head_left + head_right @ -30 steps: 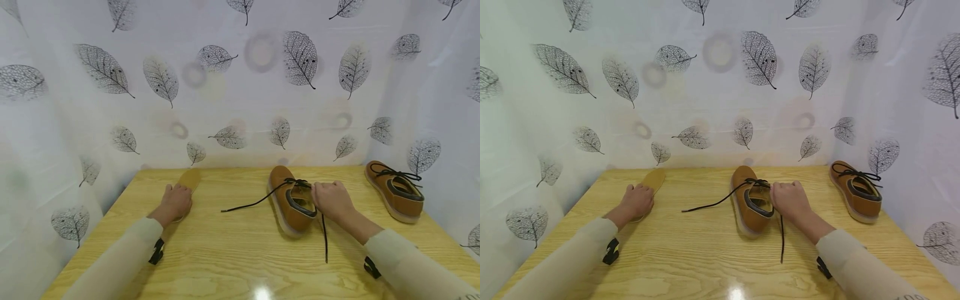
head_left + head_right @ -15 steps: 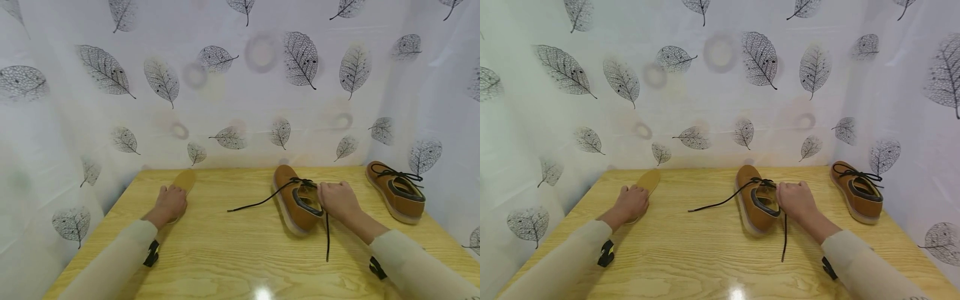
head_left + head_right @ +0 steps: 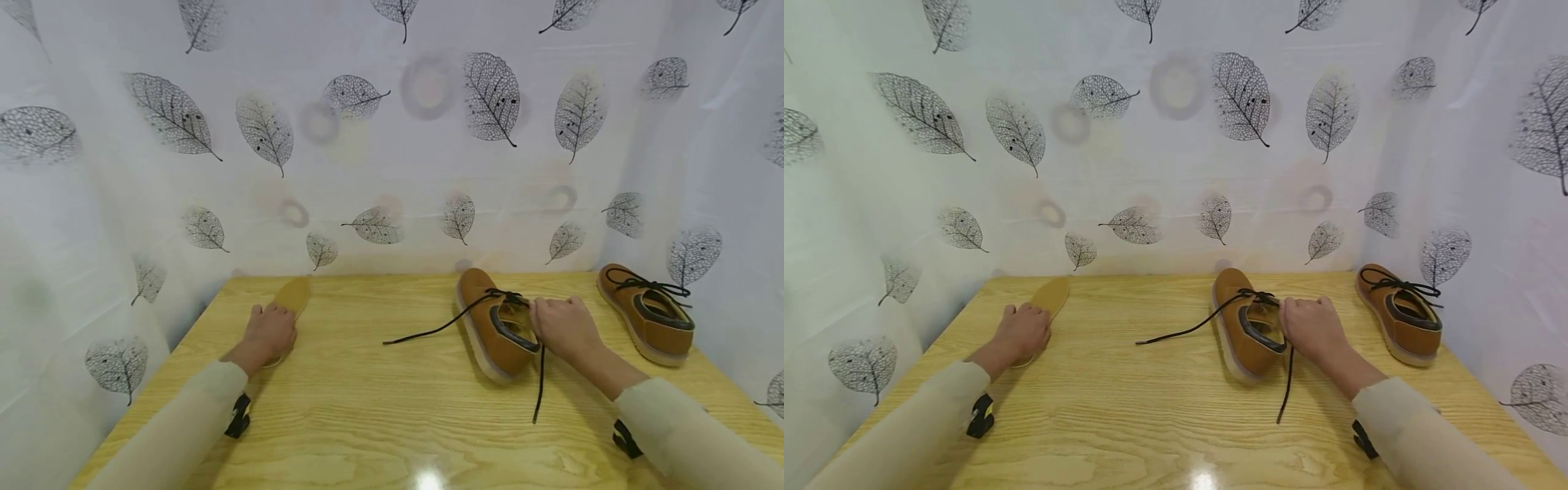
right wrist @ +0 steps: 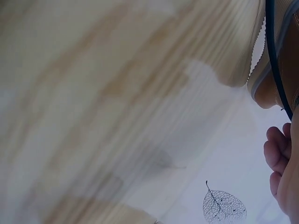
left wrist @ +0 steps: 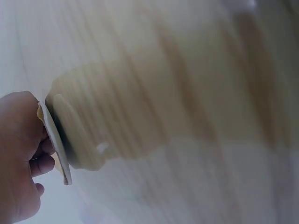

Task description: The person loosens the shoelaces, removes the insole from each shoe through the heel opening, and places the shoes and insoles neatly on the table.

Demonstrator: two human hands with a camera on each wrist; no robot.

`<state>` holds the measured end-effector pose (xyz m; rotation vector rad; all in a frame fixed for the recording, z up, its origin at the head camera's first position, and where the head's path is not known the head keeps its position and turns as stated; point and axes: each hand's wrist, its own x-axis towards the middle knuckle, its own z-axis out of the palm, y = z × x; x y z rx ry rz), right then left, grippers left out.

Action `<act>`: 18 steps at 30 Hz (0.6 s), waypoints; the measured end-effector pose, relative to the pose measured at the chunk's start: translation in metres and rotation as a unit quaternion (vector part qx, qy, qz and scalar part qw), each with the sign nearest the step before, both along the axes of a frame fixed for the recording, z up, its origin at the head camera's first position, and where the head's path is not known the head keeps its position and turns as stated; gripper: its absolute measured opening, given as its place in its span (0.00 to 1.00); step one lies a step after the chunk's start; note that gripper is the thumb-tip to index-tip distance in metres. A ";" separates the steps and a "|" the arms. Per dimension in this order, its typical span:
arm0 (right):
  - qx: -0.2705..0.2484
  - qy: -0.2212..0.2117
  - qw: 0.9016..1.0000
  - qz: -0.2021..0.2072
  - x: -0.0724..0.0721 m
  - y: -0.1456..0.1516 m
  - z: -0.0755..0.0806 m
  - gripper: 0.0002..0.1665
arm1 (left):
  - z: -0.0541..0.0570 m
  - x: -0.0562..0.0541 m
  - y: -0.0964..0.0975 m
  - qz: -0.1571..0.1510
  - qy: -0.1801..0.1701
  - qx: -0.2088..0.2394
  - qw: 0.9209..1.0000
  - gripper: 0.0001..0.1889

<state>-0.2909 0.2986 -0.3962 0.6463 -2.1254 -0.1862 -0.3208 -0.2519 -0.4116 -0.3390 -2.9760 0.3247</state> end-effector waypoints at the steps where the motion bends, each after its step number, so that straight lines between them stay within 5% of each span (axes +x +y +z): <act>1: -0.001 -0.005 1.000 -0.003 0.000 0.002 -0.001 0.23 | 0.000 0.000 -0.001 0.002 0.000 0.000 1.000 0.12; 18: -0.019 0.021 0.999 0.015 -0.005 0.029 -0.002 0.24 | 0.002 0.014 -0.037 0.033 0.001 0.000 0.999 0.11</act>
